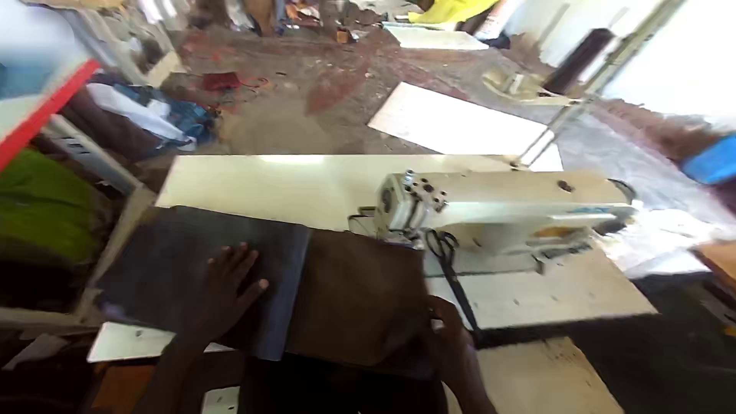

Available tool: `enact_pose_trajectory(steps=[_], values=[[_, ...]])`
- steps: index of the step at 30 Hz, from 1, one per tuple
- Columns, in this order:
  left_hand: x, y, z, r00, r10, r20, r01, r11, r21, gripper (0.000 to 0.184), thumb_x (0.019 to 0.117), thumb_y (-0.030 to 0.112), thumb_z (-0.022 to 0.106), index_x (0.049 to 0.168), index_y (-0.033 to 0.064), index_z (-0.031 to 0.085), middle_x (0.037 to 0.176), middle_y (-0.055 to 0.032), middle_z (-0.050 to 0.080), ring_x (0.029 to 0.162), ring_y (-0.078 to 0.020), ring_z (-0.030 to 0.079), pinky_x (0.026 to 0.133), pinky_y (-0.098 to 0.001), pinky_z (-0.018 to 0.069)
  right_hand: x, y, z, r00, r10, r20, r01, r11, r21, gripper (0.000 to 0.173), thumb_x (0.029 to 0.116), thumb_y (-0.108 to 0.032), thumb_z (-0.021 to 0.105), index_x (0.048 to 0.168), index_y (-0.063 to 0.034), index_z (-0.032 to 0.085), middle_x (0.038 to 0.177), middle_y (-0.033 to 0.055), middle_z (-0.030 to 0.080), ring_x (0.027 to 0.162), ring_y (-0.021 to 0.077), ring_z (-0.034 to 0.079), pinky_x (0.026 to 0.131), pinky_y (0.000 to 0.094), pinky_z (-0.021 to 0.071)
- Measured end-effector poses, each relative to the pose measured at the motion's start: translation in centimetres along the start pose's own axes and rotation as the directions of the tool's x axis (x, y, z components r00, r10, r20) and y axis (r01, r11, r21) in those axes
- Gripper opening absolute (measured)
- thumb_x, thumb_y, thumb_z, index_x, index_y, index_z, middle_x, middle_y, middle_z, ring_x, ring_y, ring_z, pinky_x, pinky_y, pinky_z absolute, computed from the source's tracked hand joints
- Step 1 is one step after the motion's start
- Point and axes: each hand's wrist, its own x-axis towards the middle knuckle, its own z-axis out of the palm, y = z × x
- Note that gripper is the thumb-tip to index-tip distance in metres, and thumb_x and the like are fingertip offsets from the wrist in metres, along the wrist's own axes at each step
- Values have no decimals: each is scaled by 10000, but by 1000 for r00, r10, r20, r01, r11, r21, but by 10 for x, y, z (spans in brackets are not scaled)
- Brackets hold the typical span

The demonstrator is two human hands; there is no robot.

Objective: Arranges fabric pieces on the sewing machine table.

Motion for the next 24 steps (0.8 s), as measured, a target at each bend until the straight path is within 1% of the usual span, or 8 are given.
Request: enact_pose_trajectory(steps=[3, 6, 9, 11, 13, 16, 18, 24], values=[[-14, -14, -18, 985, -110, -133, 102, 993, -63, 665, 996, 619, 495, 1466, 155, 571, 1598, -69, 442, 1533, -306, 299, 1254, -604, 187, 6, -19, 6, 972, -236, 8, 235, 970, 61, 422, 926, -154, 636, 1306, 29, 651, 1493, 257, 499, 1349, 365, 530, 1082, 501, 486], [-27, -66, -41, 889, -339, -308, 345, 938, -36, 670, 983, 582, 559, 1456, 107, 567, 1588, -144, 434, 1521, -391, 289, 1233, -629, 211, 15, -65, 31, 900, -388, 198, 315, 894, 319, 353, 971, -111, 624, 1265, 82, 653, 1395, 252, 592, 1270, 281, 613, 1060, 417, 526], [-38, -118, -72, 758, -604, -246, 605, 792, -83, 752, 950, 580, 632, 1463, 39, 532, 1531, -243, 462, 1448, -466, 372, 1163, -680, 301, 22, -123, 68, 765, -536, 357, 353, 813, 464, 344, 1011, -153, 625, 1282, 55, 662, 1422, 189, 601, 1310, 235, 600, 1099, 393, 515], [-42, -139, -84, 731, -664, -158, 645, 748, -159, 733, 940, 571, 659, 1430, 34, 565, 1449, -242, 541, 1370, -433, 487, 1125, -656, 382, 30, -151, 103, 644, -679, 351, 536, 729, 426, 353, 1033, -234, 601, 1307, -25, 680, 1483, 137, 563, 1396, 230, 522, 1161, 399, 461], [-43, -143, -87, 730, -671, -128, 641, 738, -211, 722, 925, 560, 688, 1409, 34, 584, 1425, -242, 555, 1349, -423, 507, 1112, -648, 401, 35, -168, 141, 570, -743, 351, 681, 666, 304, 422, 1042, -348, 552, 1369, -100, 651, 1549, 112, 501, 1475, 283, 415, 1206, 475, 375], [-38, -143, -89, 709, -695, -116, 661, 713, -232, 753, 883, 603, 713, 1350, 21, 618, 1382, -244, 577, 1301, -429, 537, 1071, -662, 428, 33, -166, 181, 549, -703, 452, 751, 653, 102, 514, 1020, -433, 530, 1429, -128, 596, 1600, 91, 436, 1499, 324, 360, 1201, 521, 336], [-34, -141, -91, 700, -706, -108, 674, 702, -229, 769, 848, 595, 755, 1330, 11, 620, 1380, -255, 569, 1294, -447, 532, 1064, -677, 424, 27, -152, 197, 546, -731, 409, 796, 605, 20, 540, 1017, -429, 524, 1457, -119, 569, 1599, 102, 439, 1488, 339, 380, 1191, 538, 346], [-26, -126, -95, 746, -649, -151, 613, 757, -225, 728, 861, 463, 803, 1381, 11, 568, 1387, -238, 568, 1279, -412, 558, 1053, -651, 451, 18, -146, 195, 579, -714, 393, 774, 633, 10, 560, 1035, -424, 482, 1512, -131, 513, 1635, 76, 388, 1518, 312, 335, 1222, 536, 297]])
